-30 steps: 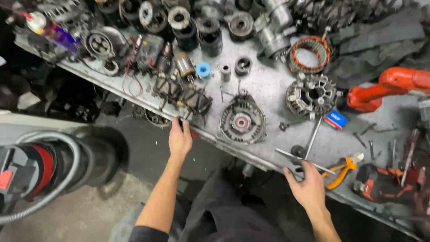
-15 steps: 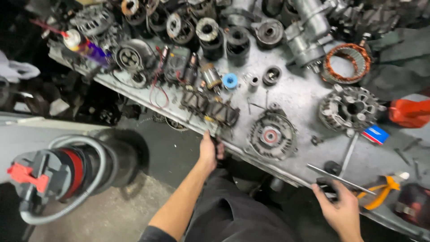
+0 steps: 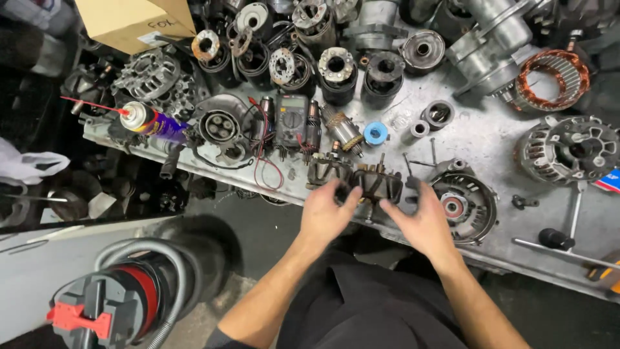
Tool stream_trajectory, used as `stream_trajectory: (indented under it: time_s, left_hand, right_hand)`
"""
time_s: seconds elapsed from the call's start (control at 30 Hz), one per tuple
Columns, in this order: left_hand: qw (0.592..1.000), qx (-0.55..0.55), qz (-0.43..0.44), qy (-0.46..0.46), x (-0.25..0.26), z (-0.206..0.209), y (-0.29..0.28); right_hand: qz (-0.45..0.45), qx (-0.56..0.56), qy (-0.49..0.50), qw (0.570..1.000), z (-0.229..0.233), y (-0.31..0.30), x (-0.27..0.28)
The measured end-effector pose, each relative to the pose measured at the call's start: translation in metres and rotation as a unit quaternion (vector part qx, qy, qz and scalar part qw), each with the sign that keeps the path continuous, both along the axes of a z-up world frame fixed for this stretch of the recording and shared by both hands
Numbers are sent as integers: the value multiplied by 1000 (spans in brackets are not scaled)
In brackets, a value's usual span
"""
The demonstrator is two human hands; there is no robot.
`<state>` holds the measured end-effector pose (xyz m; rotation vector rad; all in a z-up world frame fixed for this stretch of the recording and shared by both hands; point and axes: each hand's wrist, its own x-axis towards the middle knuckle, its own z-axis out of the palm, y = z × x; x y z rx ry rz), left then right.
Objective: The person works on a lathe and then moves to a workbench to disassemble a mechanical component. They use pliers and a screwdriver to remove parts from a rotor-like object, placing the removed pieces on the table among other tools and parts.
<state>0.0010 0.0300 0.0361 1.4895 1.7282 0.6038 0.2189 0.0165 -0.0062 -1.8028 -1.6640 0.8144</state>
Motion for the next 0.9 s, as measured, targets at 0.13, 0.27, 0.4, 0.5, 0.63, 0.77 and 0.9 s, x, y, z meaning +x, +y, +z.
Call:
stream_trajectory:
  time_s: [0.13, 0.27, 0.4, 0.5, 0.63, 0.77, 0.9]
  left_hand:
    - [995, 64, 3, -80, 4, 1, 7]
    - [992, 89, -12, -92, 1, -5, 16]
    - [990, 122, -51, -50, 3, -7, 27]
    - [973, 166, -161, 2, 13, -2, 45]
    - [918, 196, -339, 59, 28, -21, 62]
    - [914, 176, -358, 79, 44, -55, 51]
    - [937, 170, -302, 48, 53, -62, 36]
  right_hand:
    - [-23, -46, -9, 999, -5, 21, -15]
    - [-79, -73, -30, 994, 9, 10, -16]
    - [-109, -210, -10, 972, -40, -37, -15]
    - [-76, -254, 152, 952, -118, -70, -20]
    - [-174, -364, 533, 743, -109, -66, -39]
    - [-220, -334, 635, 660, -112, -69, -31]
    - [-261, -313, 593, 694, -107, -72, -30]
